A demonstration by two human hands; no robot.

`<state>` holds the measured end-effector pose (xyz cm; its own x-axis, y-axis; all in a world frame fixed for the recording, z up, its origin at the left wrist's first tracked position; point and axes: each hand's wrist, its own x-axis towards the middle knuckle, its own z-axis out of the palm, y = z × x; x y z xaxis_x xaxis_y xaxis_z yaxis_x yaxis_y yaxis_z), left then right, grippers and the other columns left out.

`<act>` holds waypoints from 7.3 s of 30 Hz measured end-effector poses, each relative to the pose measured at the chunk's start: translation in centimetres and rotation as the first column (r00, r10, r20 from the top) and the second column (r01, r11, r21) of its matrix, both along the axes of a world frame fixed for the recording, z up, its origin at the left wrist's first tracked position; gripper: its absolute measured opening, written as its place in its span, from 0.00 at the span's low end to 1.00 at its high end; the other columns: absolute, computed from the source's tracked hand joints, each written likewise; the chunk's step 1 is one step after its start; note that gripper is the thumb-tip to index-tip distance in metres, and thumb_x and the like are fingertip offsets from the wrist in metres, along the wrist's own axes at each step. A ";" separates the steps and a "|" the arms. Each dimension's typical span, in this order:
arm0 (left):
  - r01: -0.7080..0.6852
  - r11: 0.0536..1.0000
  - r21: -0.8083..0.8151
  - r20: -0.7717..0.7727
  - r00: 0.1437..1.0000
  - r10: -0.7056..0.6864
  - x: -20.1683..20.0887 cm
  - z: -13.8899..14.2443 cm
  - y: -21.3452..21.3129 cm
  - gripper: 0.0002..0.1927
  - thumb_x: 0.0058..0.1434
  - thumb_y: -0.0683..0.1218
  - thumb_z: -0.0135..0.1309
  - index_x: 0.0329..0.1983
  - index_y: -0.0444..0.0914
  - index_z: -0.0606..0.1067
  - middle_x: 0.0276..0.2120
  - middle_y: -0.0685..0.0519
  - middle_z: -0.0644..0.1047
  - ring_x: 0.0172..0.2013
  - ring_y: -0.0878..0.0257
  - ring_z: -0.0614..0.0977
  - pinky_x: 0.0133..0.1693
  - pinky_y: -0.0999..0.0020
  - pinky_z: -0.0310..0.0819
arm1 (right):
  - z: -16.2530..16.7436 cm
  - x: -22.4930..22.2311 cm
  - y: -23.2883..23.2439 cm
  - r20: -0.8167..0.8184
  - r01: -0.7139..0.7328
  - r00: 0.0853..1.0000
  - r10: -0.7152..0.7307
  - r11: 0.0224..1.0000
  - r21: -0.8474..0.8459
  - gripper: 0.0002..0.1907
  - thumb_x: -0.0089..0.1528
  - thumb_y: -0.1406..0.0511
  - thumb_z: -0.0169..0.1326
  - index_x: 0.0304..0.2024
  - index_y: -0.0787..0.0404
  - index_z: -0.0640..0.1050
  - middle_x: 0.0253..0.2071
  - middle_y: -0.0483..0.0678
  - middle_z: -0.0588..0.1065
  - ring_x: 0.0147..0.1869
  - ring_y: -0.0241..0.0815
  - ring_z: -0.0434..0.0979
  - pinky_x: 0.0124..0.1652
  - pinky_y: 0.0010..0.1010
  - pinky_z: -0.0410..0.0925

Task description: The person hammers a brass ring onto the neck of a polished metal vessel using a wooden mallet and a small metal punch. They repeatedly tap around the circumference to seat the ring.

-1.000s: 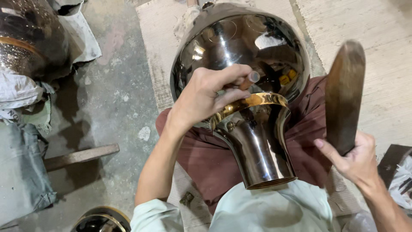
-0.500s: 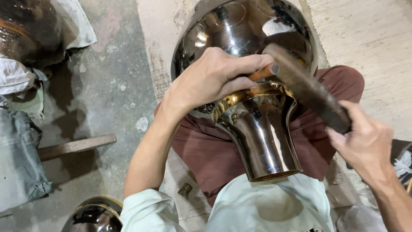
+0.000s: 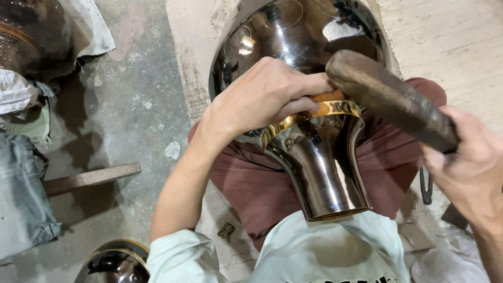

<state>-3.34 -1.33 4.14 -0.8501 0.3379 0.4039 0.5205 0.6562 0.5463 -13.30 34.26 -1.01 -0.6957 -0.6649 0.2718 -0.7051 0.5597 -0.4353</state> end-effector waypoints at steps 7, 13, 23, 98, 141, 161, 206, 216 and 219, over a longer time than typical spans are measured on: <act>-0.156 0.985 0.078 -0.002 0.988 0.156 1.6 -0.8 0.3 0.15 0.68 0.46 0.62 0.56 0.42 0.75 0.35 0.50 0.82 0.35 0.53 0.85 0.39 0.61 0.78 | 2.1 -1.0 -0.6 0.006 -0.052 0.999 0.052 0.997 0.062 0.21 0.68 0.73 0.60 0.61 0.64 0.70 0.33 0.53 0.75 0.34 0.42 0.78 0.35 0.28 0.70; -0.258 0.940 0.224 -0.094 0.954 0.285 3.0 -1.8 1.2 0.16 0.69 0.43 0.63 0.56 0.37 0.74 0.39 0.49 0.82 0.39 0.55 0.86 0.40 0.65 0.80 | 3.9 -2.9 -1.7 0.068 -0.081 0.995 0.072 0.987 0.141 0.20 0.65 0.72 0.60 0.60 0.62 0.74 0.34 0.51 0.75 0.32 0.41 0.76 0.36 0.30 0.68; -0.417 0.840 0.347 -0.100 0.874 0.475 4.3 -4.5 2.5 0.10 0.66 0.41 0.66 0.47 0.35 0.78 0.37 0.50 0.82 0.32 0.61 0.86 0.35 0.71 0.79 | 5.9 -5.3 -2.7 -0.106 -0.223 0.956 0.275 0.910 0.350 0.26 0.56 0.79 0.60 0.57 0.63 0.75 0.34 0.51 0.73 0.34 0.44 0.73 0.42 0.36 0.67; -0.341 0.919 0.196 -0.091 0.927 0.363 1.6 -0.9 1.9 0.08 0.59 0.43 0.66 0.39 0.35 0.82 0.36 0.50 0.84 0.34 0.57 0.87 0.39 0.66 0.82 | 9.1 -4.4 -7.8 -0.017 -0.193 0.981 0.196 0.976 0.100 0.12 0.60 0.72 0.53 0.46 0.61 0.77 0.28 0.45 0.78 0.20 0.35 0.72 0.19 0.26 0.65; 0.029 0.999 0.015 0.183 0.983 -0.032 -2.5 2.1 1.0 0.20 0.65 0.43 0.59 0.61 0.41 0.75 0.43 0.50 0.84 0.37 0.51 0.87 0.40 0.60 0.81 | -4.3 -2.9 -1.5 0.124 0.155 0.980 -0.157 0.988 0.028 0.22 0.53 0.68 0.68 0.50 0.60 0.80 0.29 0.51 0.80 0.30 0.45 0.81 0.33 0.36 0.72; -0.007 0.999 0.054 0.099 0.995 0.001 -1.5 1.7 0.4 0.21 0.65 0.43 0.60 0.61 0.44 0.72 0.46 0.52 0.84 0.36 0.50 0.86 0.40 0.60 0.82 | -5.2 -3.0 0.0 0.081 -0.043 0.994 0.080 0.922 -0.385 0.10 0.72 0.66 0.61 0.36 0.65 0.79 0.26 0.45 0.76 0.30 0.34 0.78 0.45 0.31 0.73; -0.459 0.780 0.425 -0.184 0.800 0.571 1.9 -4.2 3.8 0.06 0.65 0.39 0.63 0.44 0.35 0.80 0.34 0.52 0.84 0.30 0.65 0.86 0.31 0.72 0.79 | 8.6 -6.8 -5.2 -0.229 -0.081 0.957 0.176 0.925 0.372 0.14 0.64 0.63 0.60 0.52 0.50 0.79 0.30 0.40 0.80 0.25 0.32 0.79 0.27 0.27 0.71; -0.482 0.399 0.780 -0.070 0.566 0.821 2.4 -6.8 8.0 0.12 0.66 0.34 0.61 0.48 0.32 0.71 0.37 0.47 0.84 0.29 0.76 0.78 0.30 0.83 0.71 | 11.3 -7.1 -8.8 -0.256 0.144 0.952 0.165 0.499 0.855 0.23 0.67 0.50 0.53 0.63 0.43 0.71 0.36 0.34 0.80 0.24 0.30 0.80 0.24 0.23 0.71; -0.481 0.376 0.792 -0.053 0.560 0.827 2.3 -6.8 8.1 0.13 0.66 0.34 0.62 0.48 0.32 0.70 0.37 0.47 0.84 0.30 0.74 0.78 0.31 0.83 0.71 | 11.7 -7.0 -8.7 -0.345 0.118 0.903 0.254 0.627 0.770 0.27 0.62 0.48 0.55 0.61 0.45 0.72 0.35 0.35 0.80 0.28 0.30 0.80 0.25 0.23 0.71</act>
<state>-1.00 6.75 -2.68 -0.3661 -0.7444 0.5584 0.3440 0.4493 0.8245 -20.30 25.56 10.73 -0.5946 -0.7941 -0.1258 -0.7507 0.4923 0.4405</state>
